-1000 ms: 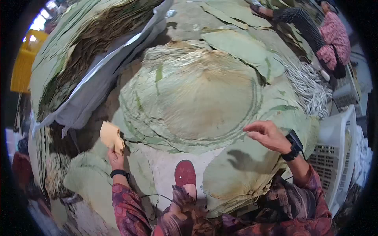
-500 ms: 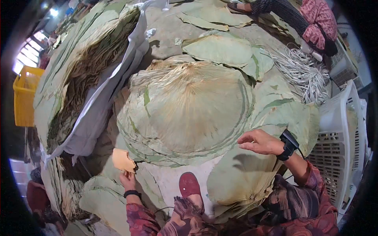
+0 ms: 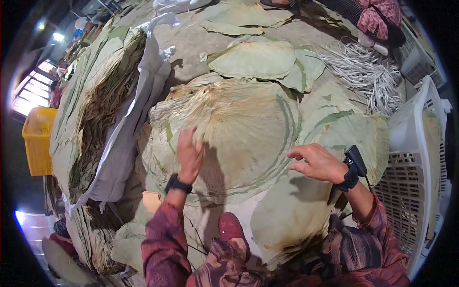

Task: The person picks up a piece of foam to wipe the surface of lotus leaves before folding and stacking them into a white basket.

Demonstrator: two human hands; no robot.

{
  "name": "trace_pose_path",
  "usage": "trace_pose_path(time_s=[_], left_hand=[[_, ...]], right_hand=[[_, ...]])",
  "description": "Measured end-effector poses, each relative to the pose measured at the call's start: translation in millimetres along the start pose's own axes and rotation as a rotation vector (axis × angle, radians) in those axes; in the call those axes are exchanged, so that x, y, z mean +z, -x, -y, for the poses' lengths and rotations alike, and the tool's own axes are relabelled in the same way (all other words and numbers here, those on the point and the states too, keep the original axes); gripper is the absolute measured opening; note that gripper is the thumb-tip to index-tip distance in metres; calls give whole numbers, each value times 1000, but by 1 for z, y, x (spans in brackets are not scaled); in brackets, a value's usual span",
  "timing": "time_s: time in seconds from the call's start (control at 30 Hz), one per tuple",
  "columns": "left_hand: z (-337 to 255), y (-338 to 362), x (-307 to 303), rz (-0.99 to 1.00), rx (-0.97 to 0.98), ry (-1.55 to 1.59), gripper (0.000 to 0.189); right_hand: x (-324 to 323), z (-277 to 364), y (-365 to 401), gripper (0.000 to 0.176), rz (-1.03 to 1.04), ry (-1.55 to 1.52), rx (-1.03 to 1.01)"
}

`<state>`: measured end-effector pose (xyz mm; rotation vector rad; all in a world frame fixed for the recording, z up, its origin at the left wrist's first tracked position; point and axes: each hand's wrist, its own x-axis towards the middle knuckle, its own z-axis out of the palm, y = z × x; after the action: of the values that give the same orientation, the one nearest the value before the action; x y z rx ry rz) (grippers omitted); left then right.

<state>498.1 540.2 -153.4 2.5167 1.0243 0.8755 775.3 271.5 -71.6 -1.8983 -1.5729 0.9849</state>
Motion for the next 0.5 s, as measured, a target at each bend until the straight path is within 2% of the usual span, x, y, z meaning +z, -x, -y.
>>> trace_pose_path(time_s=[0.03,0.07,0.13,0.17,0.23,0.3,0.4,0.5], left_hand=[[-3,-15,15,13,69,-61,37],[-4,-25,29,27,66,-54,37],[-8,-40,57,134,38,-323,46],[-12,-43,66,147,42,-312,46],[-15,-42,78,77,6,-386,49],[-18,-41,87,76,-39,-345,47],[-15,-44,87,15,18,-375,45],[-20,-45,81,-26,-30,-282,35]], right_hand=[[-3,-4,4,38,3,-6,10],[-7,-9,7,38,-8,26,38],[-14,-24,14,37,-54,49,90],[-18,-30,17,37,-55,46,108],[-29,-35,22,36,-107,57,142],[-34,-36,26,36,-124,47,144],[-34,-38,23,35,-88,9,158],[-31,-34,23,35,-71,-18,190]])
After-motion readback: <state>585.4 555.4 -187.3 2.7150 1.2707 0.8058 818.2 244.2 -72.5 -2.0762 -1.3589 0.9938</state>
